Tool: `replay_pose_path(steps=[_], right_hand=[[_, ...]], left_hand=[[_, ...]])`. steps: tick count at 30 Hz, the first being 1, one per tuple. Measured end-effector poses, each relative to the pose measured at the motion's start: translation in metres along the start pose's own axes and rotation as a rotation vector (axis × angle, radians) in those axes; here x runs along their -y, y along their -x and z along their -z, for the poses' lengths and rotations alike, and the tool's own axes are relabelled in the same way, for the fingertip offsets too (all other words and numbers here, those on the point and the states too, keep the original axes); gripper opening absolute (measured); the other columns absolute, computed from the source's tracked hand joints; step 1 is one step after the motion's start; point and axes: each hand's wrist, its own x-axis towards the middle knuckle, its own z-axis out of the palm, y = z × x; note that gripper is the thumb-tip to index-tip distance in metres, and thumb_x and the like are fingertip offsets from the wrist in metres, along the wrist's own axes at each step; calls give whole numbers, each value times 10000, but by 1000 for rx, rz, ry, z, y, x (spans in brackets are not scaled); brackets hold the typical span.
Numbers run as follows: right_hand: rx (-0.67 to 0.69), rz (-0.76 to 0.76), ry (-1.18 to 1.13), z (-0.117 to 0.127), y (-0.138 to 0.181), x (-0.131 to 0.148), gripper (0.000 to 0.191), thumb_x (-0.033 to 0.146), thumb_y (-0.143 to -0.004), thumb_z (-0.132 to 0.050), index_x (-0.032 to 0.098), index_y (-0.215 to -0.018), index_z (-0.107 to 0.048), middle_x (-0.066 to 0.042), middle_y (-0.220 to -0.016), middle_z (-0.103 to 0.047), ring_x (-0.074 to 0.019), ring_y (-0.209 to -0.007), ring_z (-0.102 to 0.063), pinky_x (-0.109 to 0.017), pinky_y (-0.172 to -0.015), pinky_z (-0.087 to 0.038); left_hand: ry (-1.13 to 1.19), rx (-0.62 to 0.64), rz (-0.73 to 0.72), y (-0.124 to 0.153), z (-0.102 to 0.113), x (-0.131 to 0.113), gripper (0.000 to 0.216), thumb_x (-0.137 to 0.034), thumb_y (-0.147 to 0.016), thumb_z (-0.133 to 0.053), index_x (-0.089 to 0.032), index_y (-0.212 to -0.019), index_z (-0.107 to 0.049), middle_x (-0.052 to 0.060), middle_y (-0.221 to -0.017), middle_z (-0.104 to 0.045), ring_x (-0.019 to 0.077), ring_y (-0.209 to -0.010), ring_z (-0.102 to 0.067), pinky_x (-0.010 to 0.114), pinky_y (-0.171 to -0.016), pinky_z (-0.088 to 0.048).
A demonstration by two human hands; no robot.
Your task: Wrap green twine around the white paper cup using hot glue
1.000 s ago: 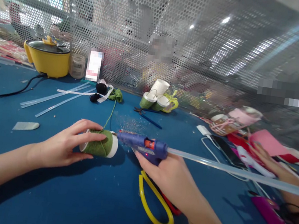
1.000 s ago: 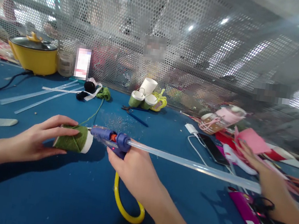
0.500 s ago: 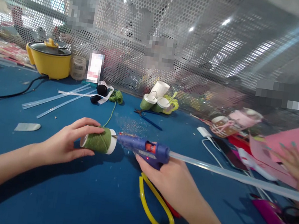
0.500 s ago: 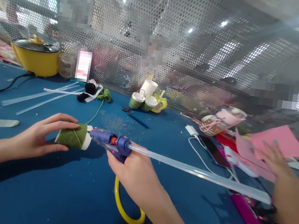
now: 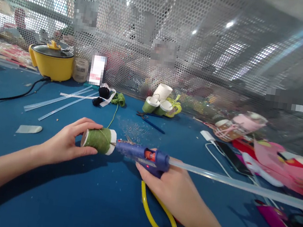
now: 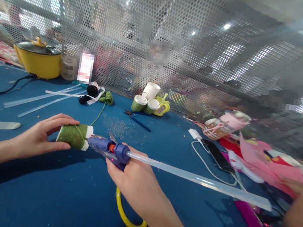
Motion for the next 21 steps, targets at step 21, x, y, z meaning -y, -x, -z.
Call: replay_pose_path(steps=[21], right_hand=[[-58, -45, 66, 2, -5, 2, 158, 227, -775, -495, 183, -763, -646, -23, -650, -647, -155, -554, -584, -264, -548, -482]], left_hand=[[-150, 73, -205, 5, 0, -8, 410, -176, -823, -539, -219, -1218, -438, 116, -1208, -439, 241, -1116, -443, 412, -924, -429]])
